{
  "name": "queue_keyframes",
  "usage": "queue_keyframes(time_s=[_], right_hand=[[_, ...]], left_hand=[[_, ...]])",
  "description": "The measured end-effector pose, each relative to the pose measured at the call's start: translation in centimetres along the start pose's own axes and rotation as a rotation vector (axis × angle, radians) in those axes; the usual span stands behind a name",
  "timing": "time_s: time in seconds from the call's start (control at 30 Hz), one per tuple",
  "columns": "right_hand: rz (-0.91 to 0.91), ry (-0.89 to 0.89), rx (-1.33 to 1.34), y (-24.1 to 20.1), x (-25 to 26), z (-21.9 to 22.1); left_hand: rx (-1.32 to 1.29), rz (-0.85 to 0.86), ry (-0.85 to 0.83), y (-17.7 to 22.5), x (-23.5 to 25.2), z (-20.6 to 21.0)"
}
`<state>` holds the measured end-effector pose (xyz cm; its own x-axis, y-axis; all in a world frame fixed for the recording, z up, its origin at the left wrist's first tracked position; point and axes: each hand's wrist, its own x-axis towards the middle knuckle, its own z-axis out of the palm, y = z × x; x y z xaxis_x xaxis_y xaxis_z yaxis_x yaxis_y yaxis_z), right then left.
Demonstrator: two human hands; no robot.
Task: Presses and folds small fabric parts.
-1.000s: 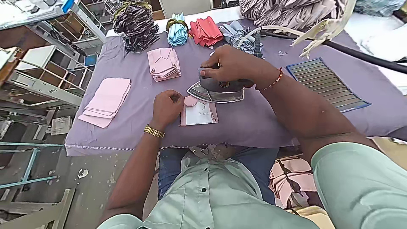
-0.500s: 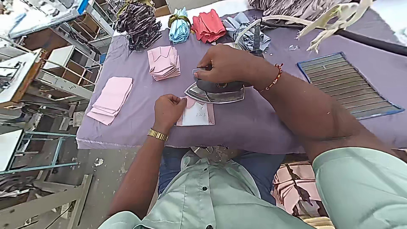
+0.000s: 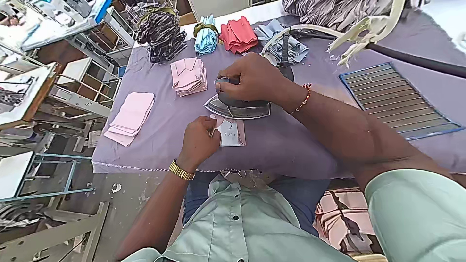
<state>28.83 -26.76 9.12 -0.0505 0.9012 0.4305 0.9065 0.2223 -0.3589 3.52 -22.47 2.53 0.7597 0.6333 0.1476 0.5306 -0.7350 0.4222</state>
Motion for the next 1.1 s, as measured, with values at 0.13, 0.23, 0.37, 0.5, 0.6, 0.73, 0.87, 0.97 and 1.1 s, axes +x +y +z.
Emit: queue_keyframes(time_s=[0.13, 0.23, 0.37, 0.5, 0.6, 0.73, 0.87, 0.97, 1.1], right_hand=[[-0.207, 0.046, -0.003, 0.2, 1.0, 1.1], [-0.293, -0.092, -0.142, -0.3, 1.8, 1.7], [-0.292, -0.158, -0.158, -0.6, 2.4, 1.4], [-0.325, -0.158, -0.120, -0.5, 2.7, 2.2], [-0.349, -0.133, -0.113, -0.4, 2.7, 2.6], [-0.360, -0.132, -0.112, -0.4, 2.7, 2.7], [-0.375, -0.105, -0.085, -0.3, 2.8, 2.9], [-0.438, -0.090, 0.016, -0.2, 2.7, 3.0], [-0.553, -0.140, 0.113, -0.9, 3.1, 3.5]], left_hand=[[0.012, 0.078, 0.074, -0.5, -1.7, 0.9], [0.039, 0.132, 0.170, -0.6, -2.5, 2.1], [0.076, 0.194, 0.253, -0.5, -3.3, 3.3], [0.019, 0.199, 0.312, -0.3, -4.0, 4.1], [-0.114, 0.096, 0.336, -0.5, -5.1, 2.9], [-0.146, -0.022, 0.211, -1.5, -7.1, 1.2], [-0.015, 0.060, 0.182, -1.5, -7.5, 1.2], [0.064, 0.131, 0.205, -1.2, -7.7, 1.5], [0.099, 0.164, 0.206, -1.5, -8.4, 1.4]])
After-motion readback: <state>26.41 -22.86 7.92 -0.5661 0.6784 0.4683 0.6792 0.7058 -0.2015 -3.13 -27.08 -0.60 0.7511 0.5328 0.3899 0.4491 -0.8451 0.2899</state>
